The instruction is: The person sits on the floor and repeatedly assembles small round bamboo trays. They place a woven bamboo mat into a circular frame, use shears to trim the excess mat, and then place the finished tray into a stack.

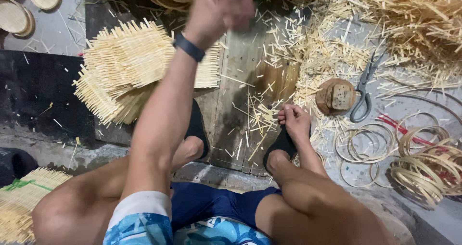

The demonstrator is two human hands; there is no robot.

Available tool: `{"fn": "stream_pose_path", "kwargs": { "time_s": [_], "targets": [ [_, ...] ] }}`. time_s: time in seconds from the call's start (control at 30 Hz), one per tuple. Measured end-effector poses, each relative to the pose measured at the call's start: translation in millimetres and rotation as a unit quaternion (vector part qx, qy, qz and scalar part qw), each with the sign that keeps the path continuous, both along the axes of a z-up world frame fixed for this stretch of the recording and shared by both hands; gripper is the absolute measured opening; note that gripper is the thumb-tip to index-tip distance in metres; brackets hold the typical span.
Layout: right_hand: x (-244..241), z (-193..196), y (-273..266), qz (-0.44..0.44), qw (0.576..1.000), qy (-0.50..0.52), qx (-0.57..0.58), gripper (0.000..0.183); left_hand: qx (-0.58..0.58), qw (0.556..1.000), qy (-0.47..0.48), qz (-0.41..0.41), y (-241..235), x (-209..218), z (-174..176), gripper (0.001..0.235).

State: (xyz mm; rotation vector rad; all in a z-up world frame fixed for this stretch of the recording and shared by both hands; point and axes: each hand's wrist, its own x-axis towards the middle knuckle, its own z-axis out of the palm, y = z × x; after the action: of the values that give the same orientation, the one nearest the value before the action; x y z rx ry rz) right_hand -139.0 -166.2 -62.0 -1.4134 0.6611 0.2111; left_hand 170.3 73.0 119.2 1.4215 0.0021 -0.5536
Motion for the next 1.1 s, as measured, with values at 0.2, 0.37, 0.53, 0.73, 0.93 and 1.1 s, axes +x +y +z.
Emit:
{"fn": "stream_pose_path", "kwargs": {
  "time_s": [0.2,0.37,0.53,0.73,0.93,1.1],
  "targets": [
    [-6.6,-5.2,-7.6,-0.007,1.0,-0.002,-0.021,0.02,0.655,0.629,-0.236,-0.346,38.3,-93.4,-77.9,0.096],
    [5.6,-9.7,-92.5,0.017,0.823,-0.067,-0.564,0.068,0.727,0.483,-0.364,-0.324,114.6,-109.5,-126.8,0.06],
    [30.0,-25.2,-165.4,0.06,0.674,-0.004,-0.737,0.089,0.627,0.618,-0.386,-0.276,121.6,-97.3,-101.7,0.01],
    [27.6,7.4,-137.7,-0.157,0.973,-0.085,-0.146,0.047,0.44,0.702,-0.56,-0.002,85.1,-90.3,-23.7,0.02],
    [66.5,14.7,-20.3,-0.022,0.984,0.004,0.18,0.051,0.355,0.72,-0.596,0.008,28.9,-100.5,6.4,0.023],
    [64.0,12.9,3.4,0.057,0.994,-0.064,0.064,0.057,0.359,0.74,-0.568,-0.008,18.7,-117.3,8.4,0.023]
  ]
}}
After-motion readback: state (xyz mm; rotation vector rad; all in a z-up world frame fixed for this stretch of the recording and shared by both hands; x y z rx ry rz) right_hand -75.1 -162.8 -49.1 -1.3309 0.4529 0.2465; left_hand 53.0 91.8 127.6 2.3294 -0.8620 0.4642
